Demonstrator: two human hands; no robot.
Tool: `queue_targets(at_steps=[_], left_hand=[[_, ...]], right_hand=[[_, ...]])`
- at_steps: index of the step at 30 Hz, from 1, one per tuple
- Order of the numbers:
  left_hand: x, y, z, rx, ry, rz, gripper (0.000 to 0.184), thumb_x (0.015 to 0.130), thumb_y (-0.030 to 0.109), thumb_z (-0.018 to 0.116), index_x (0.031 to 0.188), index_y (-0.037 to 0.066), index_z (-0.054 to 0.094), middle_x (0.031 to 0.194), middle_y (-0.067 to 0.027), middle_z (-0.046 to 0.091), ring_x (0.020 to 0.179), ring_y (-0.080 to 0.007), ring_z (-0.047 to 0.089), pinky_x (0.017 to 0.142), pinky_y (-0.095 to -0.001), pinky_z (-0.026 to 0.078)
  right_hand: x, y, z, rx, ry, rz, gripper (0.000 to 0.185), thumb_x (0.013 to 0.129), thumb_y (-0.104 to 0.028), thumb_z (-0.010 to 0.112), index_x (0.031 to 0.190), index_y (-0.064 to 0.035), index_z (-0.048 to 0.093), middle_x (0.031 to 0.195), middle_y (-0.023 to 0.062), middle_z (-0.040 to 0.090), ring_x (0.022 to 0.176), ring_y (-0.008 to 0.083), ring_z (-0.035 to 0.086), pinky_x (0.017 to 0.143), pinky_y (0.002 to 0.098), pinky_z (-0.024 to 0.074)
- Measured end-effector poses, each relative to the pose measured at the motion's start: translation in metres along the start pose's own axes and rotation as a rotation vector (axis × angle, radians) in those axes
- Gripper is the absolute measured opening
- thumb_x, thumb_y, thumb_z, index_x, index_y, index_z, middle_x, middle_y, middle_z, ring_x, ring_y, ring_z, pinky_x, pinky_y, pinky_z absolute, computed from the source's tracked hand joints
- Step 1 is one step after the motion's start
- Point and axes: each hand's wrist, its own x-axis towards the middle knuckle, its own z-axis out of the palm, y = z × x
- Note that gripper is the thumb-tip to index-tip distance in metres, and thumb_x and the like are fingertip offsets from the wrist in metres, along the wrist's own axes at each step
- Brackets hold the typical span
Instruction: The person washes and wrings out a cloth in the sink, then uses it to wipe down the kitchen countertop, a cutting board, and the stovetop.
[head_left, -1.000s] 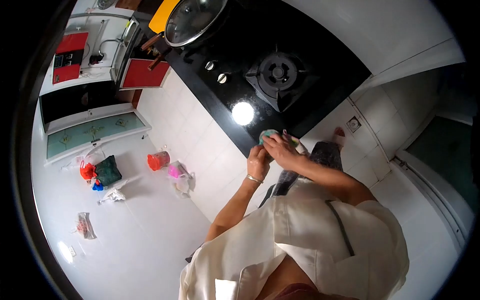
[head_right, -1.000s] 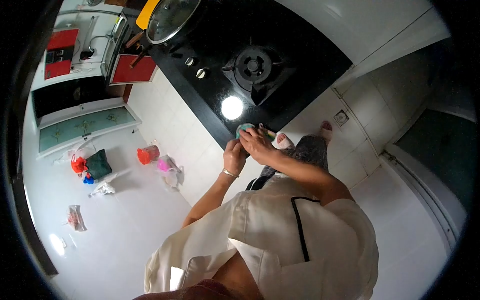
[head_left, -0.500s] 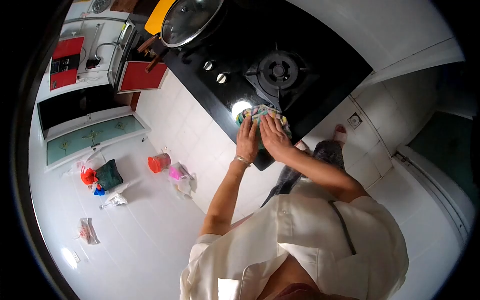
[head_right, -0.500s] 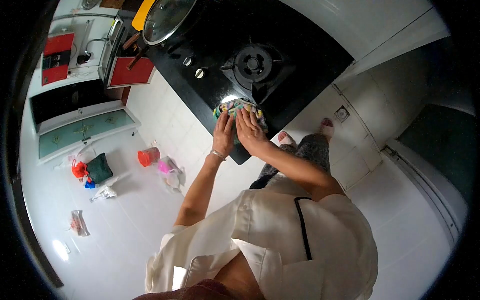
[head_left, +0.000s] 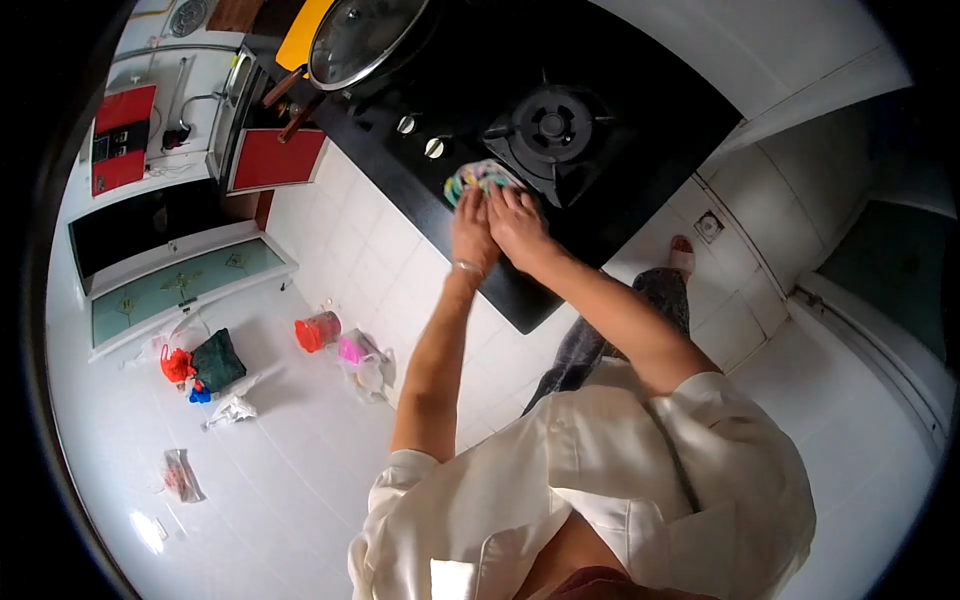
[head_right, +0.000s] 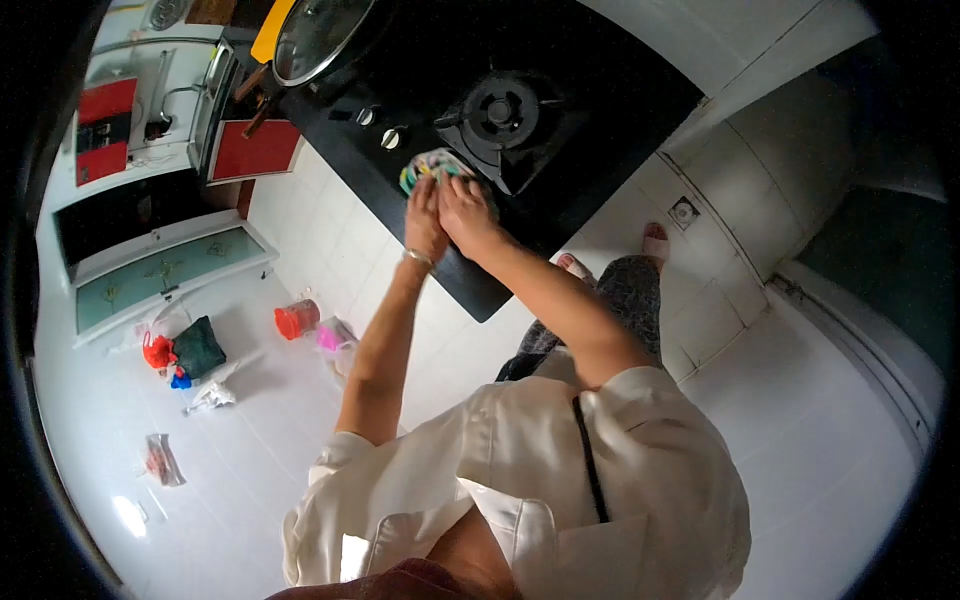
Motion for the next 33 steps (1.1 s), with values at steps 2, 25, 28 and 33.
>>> queue_targets(at_steps=[2,25,28,33], left_hand=[[-0.034,0.034,0.011,-0.126,0.088,0.065,0.056,0.083,0.014,0.061,0.135,-0.005,0.057,0.145,-0.0248,0.051,0.136,-0.0424,0.045,0.116,-0.0478,0.037],[0.011,-0.061,0.009,0.013,-0.191,-0.479,0.068,0.097,0.034,0.052,0.158,0.014,0.032,0.168,-0.0042,0.022,0.154,-0.0256,0.017,0.113,-0.0669,0.023],[0.005,-0.069,0.006,-0.129,-0.075,-0.542,0.064,0.095,0.03,0.056,0.154,0.011,0.04,0.163,-0.0081,0.031,0.145,-0.0336,0.032,0.111,-0.0576,0.033],[-0.019,-0.06,0.022,-0.248,0.397,-0.367,0.029,0.088,0.009,0.064,0.116,0.004,0.064,0.114,-0.0196,0.061,0.104,-0.0404,0.061,0.09,-0.044,0.052]], right_hand=[[-0.05,0.001,-0.026,-0.086,-0.079,-0.043,0.053,0.083,-0.011,0.063,0.132,0.0085,0.058,0.147,0.0226,0.046,0.122,0.0328,0.049,0.104,0.0425,0.0393],[0.094,-0.028,0.051,0.009,-0.014,-0.103,0.059,0.083,-0.021,0.068,0.137,0.0007,0.059,0.152,0.0198,0.044,0.132,0.0304,0.042,0.107,0.0436,0.0313],[0.096,-0.031,0.05,-0.039,-0.052,-0.176,0.05,0.086,-0.021,0.065,0.132,0.0002,0.063,0.149,0.0178,0.049,0.132,0.0299,0.045,0.107,0.0451,0.0332],[0.065,-0.029,0.045,-0.051,-0.018,-0.264,0.043,0.088,-0.017,0.06,0.126,0.0042,0.064,0.141,0.0215,0.055,0.129,0.0333,0.049,0.109,0.0489,0.0353]])
